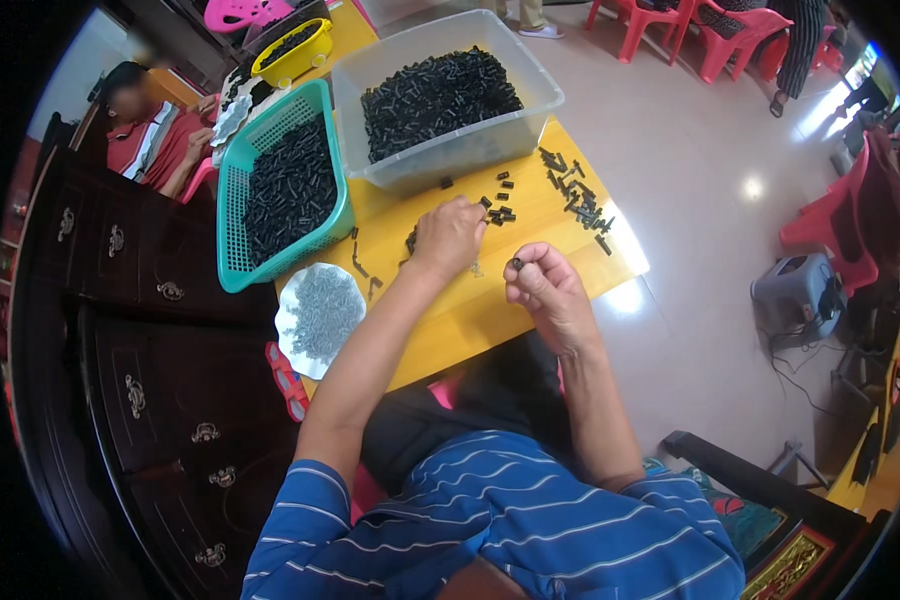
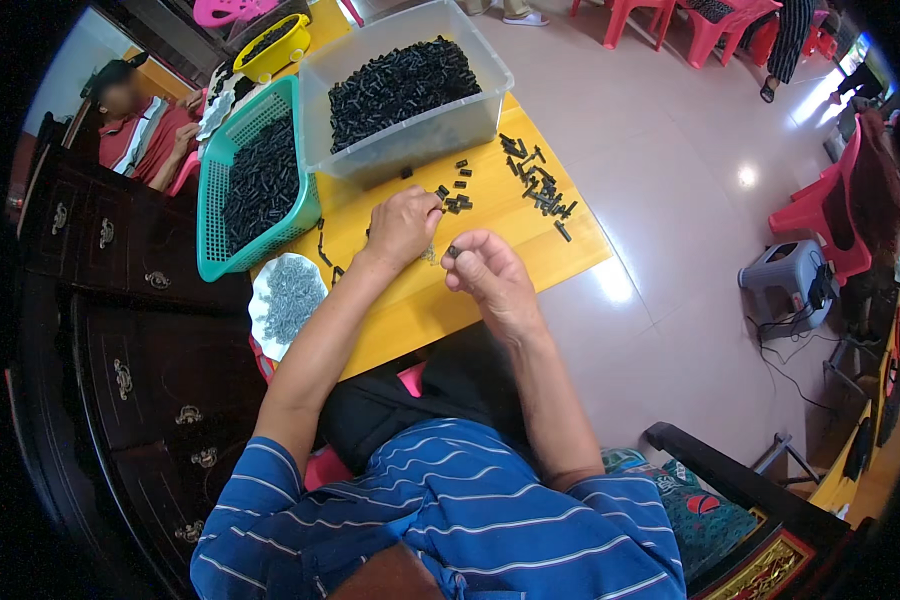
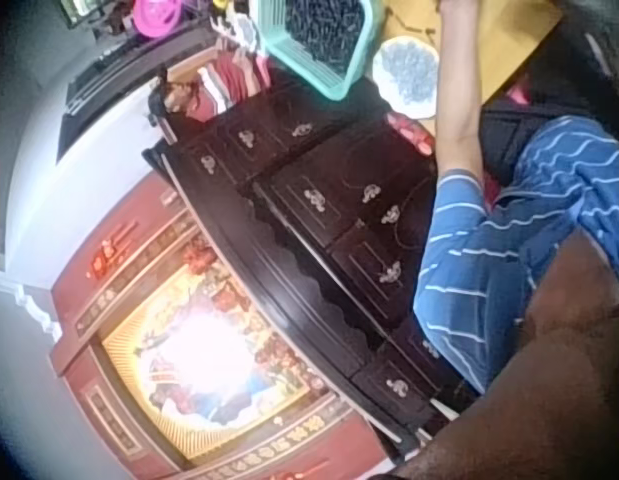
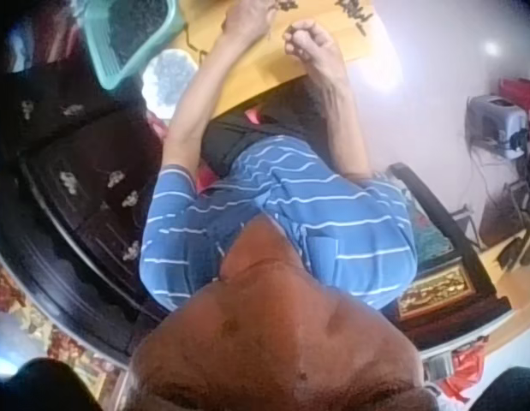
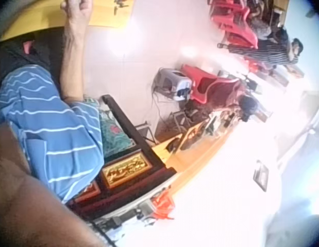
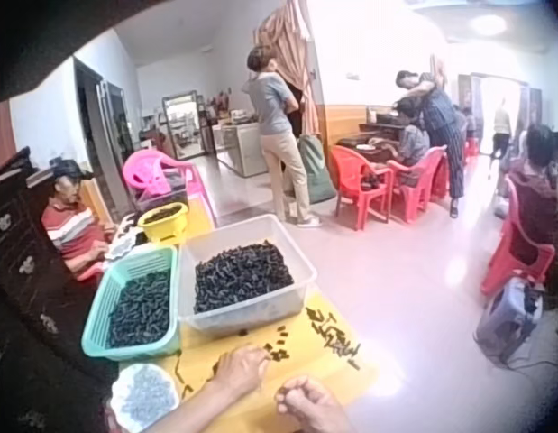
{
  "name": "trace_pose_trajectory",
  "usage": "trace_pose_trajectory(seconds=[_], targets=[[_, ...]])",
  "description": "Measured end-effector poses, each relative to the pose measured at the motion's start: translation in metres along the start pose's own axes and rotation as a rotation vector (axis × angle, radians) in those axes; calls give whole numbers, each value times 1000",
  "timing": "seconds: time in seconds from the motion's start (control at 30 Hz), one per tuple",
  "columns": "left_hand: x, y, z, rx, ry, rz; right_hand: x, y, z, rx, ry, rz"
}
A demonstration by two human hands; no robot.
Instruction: The person assembles small components by picking up plastic parts and metal pins from the table and inserting the pins into the plastic parts by hand.
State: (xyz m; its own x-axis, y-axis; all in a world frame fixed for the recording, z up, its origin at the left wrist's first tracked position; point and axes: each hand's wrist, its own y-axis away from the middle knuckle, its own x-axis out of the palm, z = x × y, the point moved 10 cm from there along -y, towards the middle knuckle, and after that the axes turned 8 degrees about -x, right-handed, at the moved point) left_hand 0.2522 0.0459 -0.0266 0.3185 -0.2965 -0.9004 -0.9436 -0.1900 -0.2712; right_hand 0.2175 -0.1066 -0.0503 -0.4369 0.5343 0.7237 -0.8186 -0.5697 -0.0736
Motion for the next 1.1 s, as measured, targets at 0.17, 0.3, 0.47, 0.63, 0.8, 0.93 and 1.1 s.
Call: trace_pose_trajectory(seconds=[0.17,0.3,0.47,0.63,0.8,0.93,1.1], targets=[[-6,3,-4,16,32,-14,2,1,-2,10,-1,-1],[-28,19,1,-65,227,-40,-1,1,-3,6,38,-16],[-44,55,27,-353,870,44,2,3,-7,32,112,-43],[-55,85,23,-425,1070,94,9,5,-15,43,173,-7],[-65,97,14,-442,1200,104,16,8,-27,80,192,26],[-68,102,12,-425,1174,119,20,9,-31,80,212,42],[-71,105,11,-404,1065,104,20,10,-32,87,229,62]])
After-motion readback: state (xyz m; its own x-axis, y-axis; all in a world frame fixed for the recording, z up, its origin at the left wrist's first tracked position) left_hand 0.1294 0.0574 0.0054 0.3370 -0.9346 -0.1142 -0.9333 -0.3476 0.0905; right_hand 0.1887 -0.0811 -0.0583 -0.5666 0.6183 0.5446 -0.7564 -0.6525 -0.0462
